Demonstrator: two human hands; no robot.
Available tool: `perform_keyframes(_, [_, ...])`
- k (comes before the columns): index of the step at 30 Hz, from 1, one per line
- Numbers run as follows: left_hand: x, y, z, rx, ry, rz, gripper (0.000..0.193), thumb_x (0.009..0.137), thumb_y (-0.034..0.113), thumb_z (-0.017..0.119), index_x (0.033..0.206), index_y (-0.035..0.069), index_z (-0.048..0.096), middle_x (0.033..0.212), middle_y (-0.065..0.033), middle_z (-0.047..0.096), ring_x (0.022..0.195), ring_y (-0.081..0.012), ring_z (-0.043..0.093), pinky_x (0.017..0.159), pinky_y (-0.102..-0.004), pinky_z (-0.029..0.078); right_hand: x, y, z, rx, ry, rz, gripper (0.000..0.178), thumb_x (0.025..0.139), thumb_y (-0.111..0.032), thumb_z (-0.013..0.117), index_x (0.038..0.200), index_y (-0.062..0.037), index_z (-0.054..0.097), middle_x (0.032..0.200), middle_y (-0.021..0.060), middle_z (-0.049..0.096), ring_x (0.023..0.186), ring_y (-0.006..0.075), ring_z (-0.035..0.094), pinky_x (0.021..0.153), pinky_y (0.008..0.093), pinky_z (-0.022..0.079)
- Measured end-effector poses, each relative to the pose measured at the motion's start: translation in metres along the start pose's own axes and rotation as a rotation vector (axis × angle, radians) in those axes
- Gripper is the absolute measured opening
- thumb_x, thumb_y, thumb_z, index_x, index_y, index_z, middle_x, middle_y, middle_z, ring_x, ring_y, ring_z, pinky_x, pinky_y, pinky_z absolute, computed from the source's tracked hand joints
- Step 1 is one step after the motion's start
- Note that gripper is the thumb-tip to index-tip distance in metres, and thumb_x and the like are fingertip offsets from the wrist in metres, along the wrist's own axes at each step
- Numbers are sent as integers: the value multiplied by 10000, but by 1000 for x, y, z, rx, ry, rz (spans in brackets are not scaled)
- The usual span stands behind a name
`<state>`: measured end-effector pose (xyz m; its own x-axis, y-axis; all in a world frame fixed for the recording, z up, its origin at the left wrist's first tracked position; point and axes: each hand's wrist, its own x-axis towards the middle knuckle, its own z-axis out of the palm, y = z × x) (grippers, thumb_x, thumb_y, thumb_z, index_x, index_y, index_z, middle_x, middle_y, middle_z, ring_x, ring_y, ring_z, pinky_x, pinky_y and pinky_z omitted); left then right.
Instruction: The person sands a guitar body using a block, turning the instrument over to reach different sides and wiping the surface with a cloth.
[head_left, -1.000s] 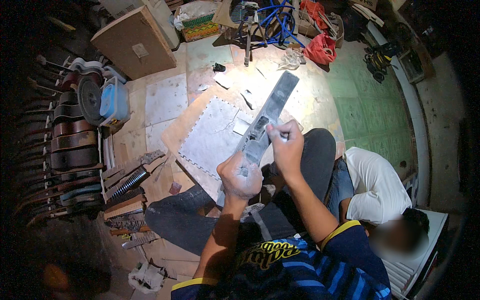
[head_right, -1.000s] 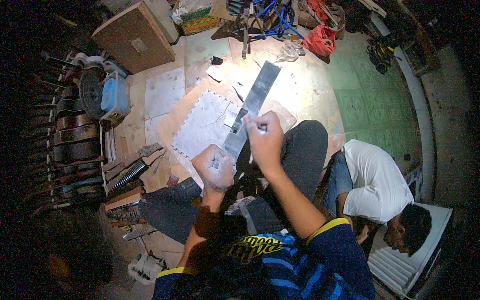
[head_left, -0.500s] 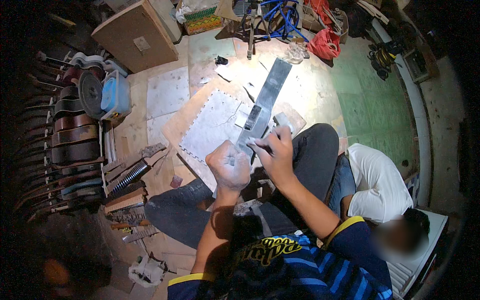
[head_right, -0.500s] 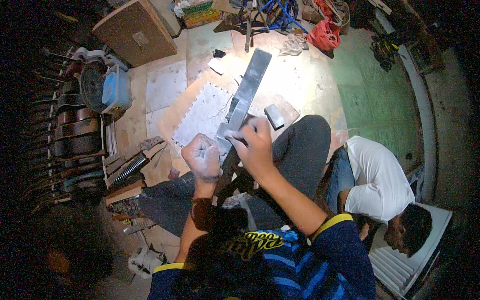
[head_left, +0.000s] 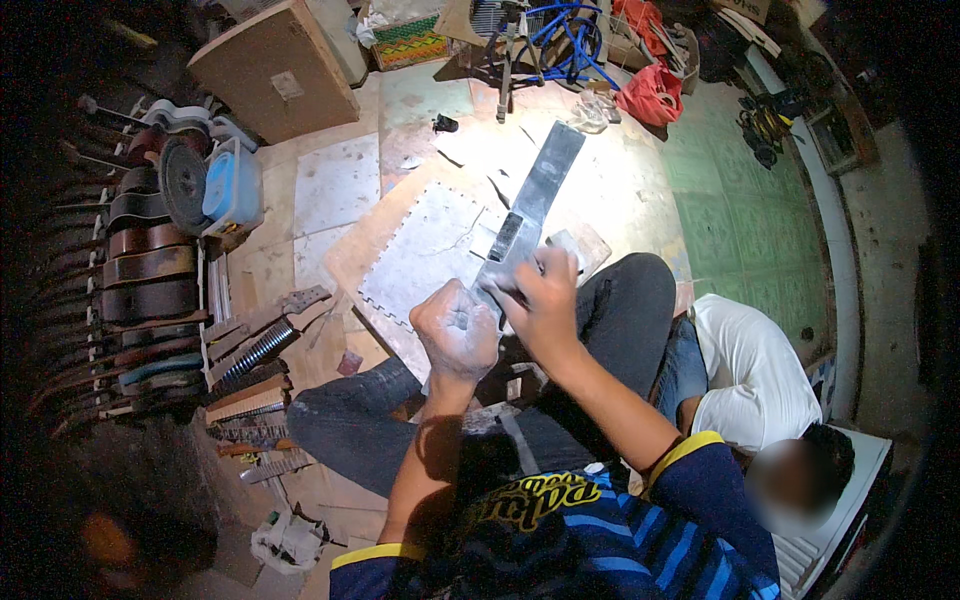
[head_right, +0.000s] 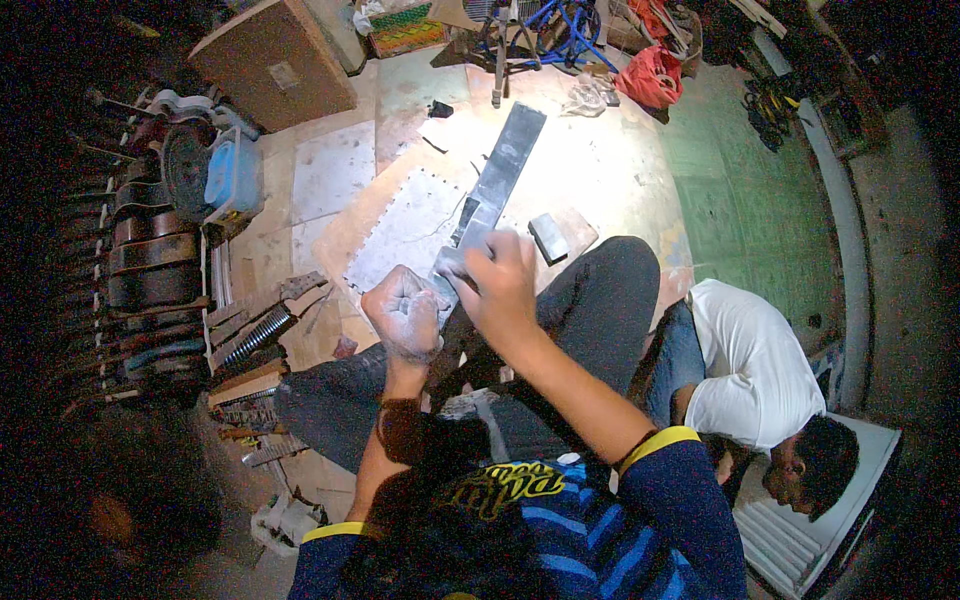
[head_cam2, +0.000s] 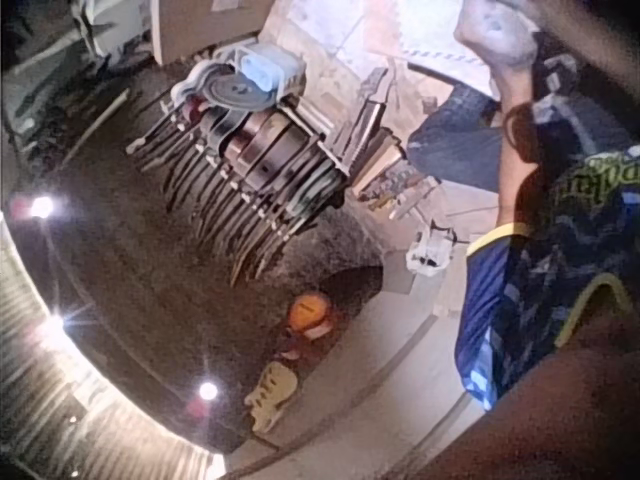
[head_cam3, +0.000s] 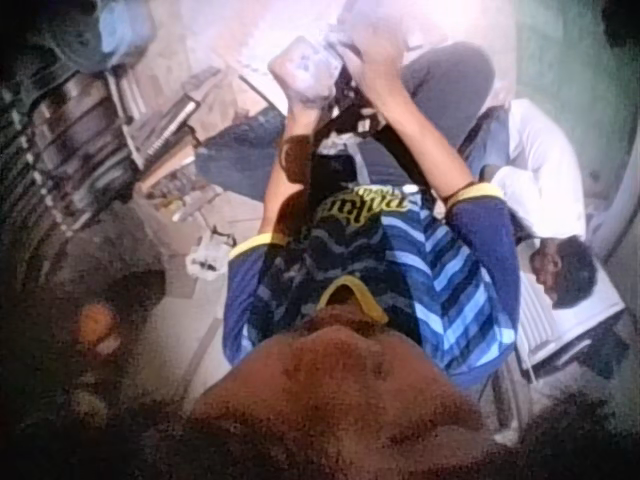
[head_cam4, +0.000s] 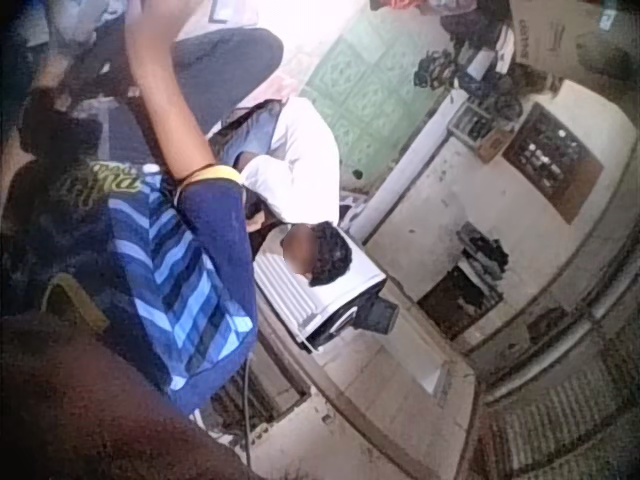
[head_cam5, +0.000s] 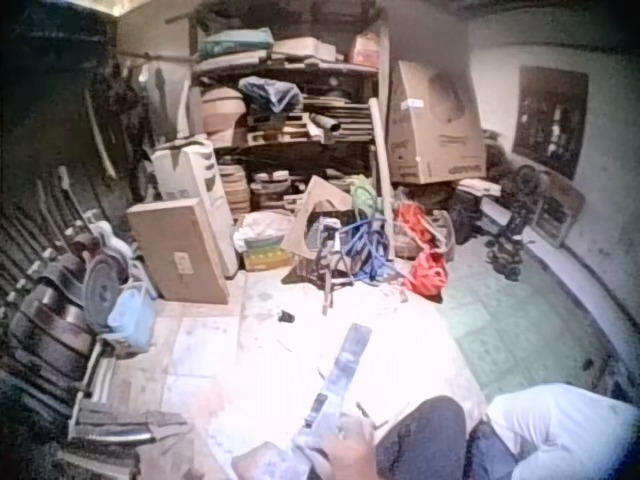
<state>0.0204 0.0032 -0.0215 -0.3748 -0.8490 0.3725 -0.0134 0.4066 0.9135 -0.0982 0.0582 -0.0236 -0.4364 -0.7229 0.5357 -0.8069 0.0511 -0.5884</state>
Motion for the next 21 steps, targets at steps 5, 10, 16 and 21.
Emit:
perform_keyframes(5, [-2, 1, 2, 16, -23, -1, 244, 762, 104, 575, 567, 34, 448, 552, -42, 522, 509, -94, 451, 481, -262, 363, 13, -10, -4, -63, -22, -42, 207, 676, -113, 819, 757, -73, 632, 949, 114, 532, 881, 324, 469, 752, 425, 373])
perform_keyframes(10, [3, -4, -11, -34, 10, -13, 221, 736, 115, 592, 592, 34, 445, 506, -116, 433, 426, -238, 444, 441, -340, 355, -12, -6, -18, -20, -111, 8, 214, 659, -89, 790, 783, -58, 619, 940, 121, 541, 869, 340, 465, 747, 421, 365])
perform_keyframes(16, [1, -5, -6, -6, 28, 58, 241, 743, 115, 588, 573, 37, 436, 487, -91, 416, 416, -199, 426, 438, -337, 347, 8, -15, -4, -96, -116, -59, 209, 662, -133, 819, 744, -98, 630, 952, 90, 531, 891, 318, 460, 774, 427, 358])
perform_keyframes(21, [-3, -4, -2, -96, -24, -18, 241, 766, 110, 579, 581, 37, 443, 529, -59, 468, 480, -133, 446, 469, -288, 353, 7, -1, -2, -76, -72, -22, 190, 690, -141, 798, 766, -103, 628, 931, 93, 527, 869, 325, 463, 756, 432, 366])
